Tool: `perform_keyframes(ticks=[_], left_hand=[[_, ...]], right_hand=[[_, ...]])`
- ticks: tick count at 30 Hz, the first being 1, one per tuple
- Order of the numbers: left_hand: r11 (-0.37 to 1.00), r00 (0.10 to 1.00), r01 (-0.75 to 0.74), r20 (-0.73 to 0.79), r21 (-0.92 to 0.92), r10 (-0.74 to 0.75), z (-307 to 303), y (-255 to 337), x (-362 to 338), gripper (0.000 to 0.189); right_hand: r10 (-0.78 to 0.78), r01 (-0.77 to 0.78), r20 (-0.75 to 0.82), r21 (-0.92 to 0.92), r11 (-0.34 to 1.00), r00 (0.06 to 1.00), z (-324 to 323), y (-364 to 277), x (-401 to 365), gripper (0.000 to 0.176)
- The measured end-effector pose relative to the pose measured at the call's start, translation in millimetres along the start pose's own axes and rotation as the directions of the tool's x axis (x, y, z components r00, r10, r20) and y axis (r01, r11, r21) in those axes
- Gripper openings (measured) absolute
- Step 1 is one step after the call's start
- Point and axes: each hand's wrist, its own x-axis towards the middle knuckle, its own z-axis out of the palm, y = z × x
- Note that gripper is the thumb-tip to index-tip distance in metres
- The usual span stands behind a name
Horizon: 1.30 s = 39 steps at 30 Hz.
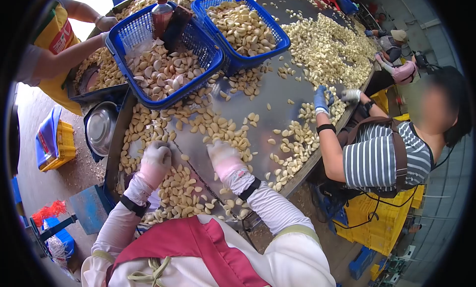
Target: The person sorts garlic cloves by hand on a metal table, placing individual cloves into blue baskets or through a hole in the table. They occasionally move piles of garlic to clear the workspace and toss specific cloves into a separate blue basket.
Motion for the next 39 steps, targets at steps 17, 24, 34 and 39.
perform_keyframes(ticks=[17, 24, 34, 39], left_hand=[[0.794, 0.671, -0.593, 0.627, 0.135, 0.395, -10.3, 54.2, -23.8, 0.065], [0.836, 0.796, -0.466, 0.549, 0.29, 0.254, -15.2, 11.1, -11.9, 0.073], [0.955, 0.899, 0.274, 0.322, 0.115, -0.297, -78.6, -27.3, -35.7, 0.042], [0.263, 0.276, 0.952, 0.8, -0.154, -0.532, -51.4, -39.6, -89.3, 0.037]], right_hand=[[0.103, -0.082, -0.353, 0.073, 0.994, 0.93, -127.5, 43.5, 51.4, 0.089], [0.201, -0.212, 0.161, 0.051, 0.976, 0.966, -0.5, 12.8, 16.6, 0.093], [0.249, -0.251, 0.549, -0.073, 0.965, 0.798, -34.4, 57.0, -57.1, 0.122], [-0.133, -0.087, 0.535, 0.367, 0.926, 0.834, 19.6, -41.0, -91.8, 0.09]])
